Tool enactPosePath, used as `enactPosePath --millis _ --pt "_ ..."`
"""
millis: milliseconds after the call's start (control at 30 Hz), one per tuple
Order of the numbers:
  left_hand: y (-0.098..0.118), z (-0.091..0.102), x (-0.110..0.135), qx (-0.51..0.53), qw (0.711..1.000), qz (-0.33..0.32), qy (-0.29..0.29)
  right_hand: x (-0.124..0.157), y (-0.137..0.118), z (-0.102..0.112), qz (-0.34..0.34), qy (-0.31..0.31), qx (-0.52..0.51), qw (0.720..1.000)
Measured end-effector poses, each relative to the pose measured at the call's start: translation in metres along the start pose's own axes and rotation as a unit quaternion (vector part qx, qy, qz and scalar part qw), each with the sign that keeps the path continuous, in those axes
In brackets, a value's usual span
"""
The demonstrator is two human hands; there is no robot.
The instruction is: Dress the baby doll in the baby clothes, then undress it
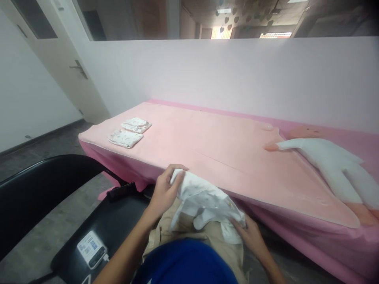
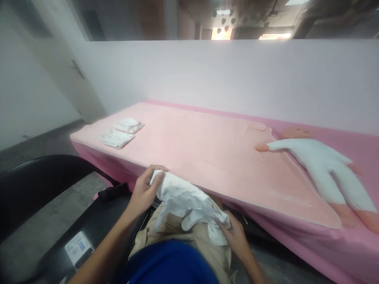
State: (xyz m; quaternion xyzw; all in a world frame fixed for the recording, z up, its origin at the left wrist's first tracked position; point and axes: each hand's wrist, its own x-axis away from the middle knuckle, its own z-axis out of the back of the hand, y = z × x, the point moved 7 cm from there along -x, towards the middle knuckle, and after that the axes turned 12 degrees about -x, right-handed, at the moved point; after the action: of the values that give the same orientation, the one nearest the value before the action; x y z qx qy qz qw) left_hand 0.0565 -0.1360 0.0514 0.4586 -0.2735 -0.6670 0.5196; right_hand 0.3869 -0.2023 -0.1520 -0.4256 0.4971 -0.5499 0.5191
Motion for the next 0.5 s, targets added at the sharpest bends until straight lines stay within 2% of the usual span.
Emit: enactPosePath --millis 133,300,433,467,500 --pt "-0.012 0.027 -0.007 -0.026 0.998 0.004 0.053 0.009 -0.034 0.034 0.028 -0.015 0.06 0.998" --pt "-0.024 0.038 -0.03 -0.039 0.998 0.009 0.043 0.002 -0.082 0.066 0.017 -0.061 0.159 0.985" --pt "-0.031 0.037 -0.061 -0.006 0.999 -0.013 0.047 -0.027 -0.12 0.085 -0.003 -0.046 0.203 0.978" --pt "-0.034 0.036 -0.071 0.002 0.999 -0.009 0.049 -0.037 -0.131 0.09 0.003 -0.027 0.2 0.979" --pt "-0.038 0.034 -0.082 0.008 0.999 -0.001 0.05 -0.049 -0.144 0.099 0.024 0.025 0.196 0.98"
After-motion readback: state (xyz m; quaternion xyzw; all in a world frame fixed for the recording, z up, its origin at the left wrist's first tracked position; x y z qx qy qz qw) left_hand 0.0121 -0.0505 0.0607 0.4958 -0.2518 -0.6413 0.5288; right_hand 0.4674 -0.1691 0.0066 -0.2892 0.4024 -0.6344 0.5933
